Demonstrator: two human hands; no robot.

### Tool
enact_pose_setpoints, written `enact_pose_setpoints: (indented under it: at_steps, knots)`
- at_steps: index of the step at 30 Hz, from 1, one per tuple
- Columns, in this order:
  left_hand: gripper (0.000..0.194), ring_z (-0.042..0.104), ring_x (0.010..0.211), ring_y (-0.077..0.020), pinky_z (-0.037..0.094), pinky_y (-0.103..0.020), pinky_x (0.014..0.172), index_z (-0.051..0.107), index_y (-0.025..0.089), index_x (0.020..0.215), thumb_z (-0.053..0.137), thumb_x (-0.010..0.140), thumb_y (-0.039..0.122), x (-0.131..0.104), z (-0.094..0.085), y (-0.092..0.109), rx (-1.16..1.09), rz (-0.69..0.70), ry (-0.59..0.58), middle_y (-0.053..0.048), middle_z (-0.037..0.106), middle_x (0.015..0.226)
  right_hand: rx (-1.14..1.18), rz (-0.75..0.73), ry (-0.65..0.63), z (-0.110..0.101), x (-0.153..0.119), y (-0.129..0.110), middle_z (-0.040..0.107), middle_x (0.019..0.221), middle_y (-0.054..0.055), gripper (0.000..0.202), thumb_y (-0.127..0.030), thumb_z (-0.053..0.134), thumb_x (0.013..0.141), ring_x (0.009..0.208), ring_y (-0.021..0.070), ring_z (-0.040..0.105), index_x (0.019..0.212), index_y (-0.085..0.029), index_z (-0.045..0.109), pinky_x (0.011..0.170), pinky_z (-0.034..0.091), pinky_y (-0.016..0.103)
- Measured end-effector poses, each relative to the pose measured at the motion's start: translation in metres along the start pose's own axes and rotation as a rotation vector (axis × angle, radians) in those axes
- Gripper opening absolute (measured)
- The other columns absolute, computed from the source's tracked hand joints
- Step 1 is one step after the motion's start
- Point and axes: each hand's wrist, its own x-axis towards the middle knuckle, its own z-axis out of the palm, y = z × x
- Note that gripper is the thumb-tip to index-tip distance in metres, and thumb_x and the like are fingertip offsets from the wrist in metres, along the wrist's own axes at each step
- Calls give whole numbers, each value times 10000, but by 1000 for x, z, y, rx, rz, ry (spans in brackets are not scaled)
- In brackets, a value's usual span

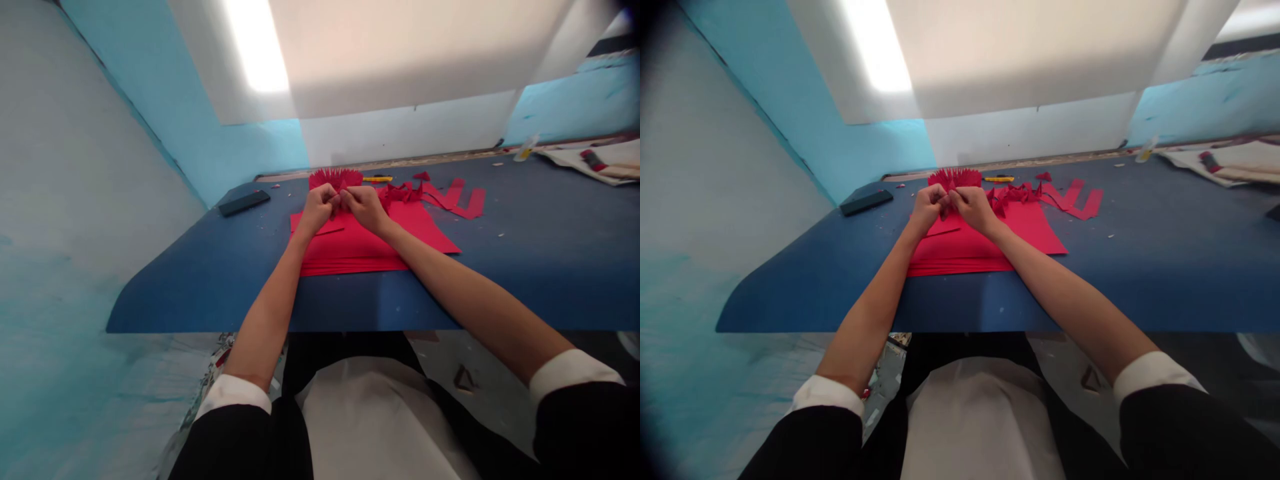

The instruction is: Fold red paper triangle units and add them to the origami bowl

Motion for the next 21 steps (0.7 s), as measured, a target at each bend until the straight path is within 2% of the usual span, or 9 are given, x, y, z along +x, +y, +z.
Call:
enact_pose_setpoints:
  at_steps: [3,8,12,15,18,21]
  knots:
    - [335,518,414,-84,403,-206,457,533,192,671,715,944,124,-2,0,5,-115,-36,-42,41,598,517,26,3,7,-3,2,-3,441,523,-7,679,-748,455,1004,552,128,412,570,-226,450,597,301,319]
    - [362,577,474,-96,464,-227,506,606,163,680,728,987,310,-6,-2,8,-246,-93,-199,-14,662,599,142,71,-49,-8,2,-9,478,497,1,675,-693,529,995,509,113,424,525,-209,503,564,331,305]
    - [457,574,483,-94,443,-235,503,617,167,694,810,924,511,-3,-3,1,-238,-8,-239,-24,680,642,237,121,-61,-8,3,-12,481,484,-1,628,-606,570,987,496,102,416,508,-202,517,543,332,289]
    - [550,510,452,-82,367,-225,464,592,181,672,853,837,636,2,-4,-6,-206,107,-190,8,614,557,323,129,-59,-6,3,-12,489,485,-4,588,-592,585,957,496,103,421,516,-210,509,537,332,287]
    - [522,481,441,-78,342,-223,466,546,197,661,815,897,577,3,-4,-7,-155,128,-164,25,585,530,384,115,-60,-5,3,-12,478,477,-13,579,-624,583,930,479,104,412,523,-219,504,534,327,294]
    - [437,473,414,-77,332,-220,463,492,210,650,727,977,379,0,-3,-4,-124,125,-136,44,551,500,337,88,-15,-6,3,-12,454,473,-22,585,-638,586,916,484,106,401,514,-222,498,551,317,304]
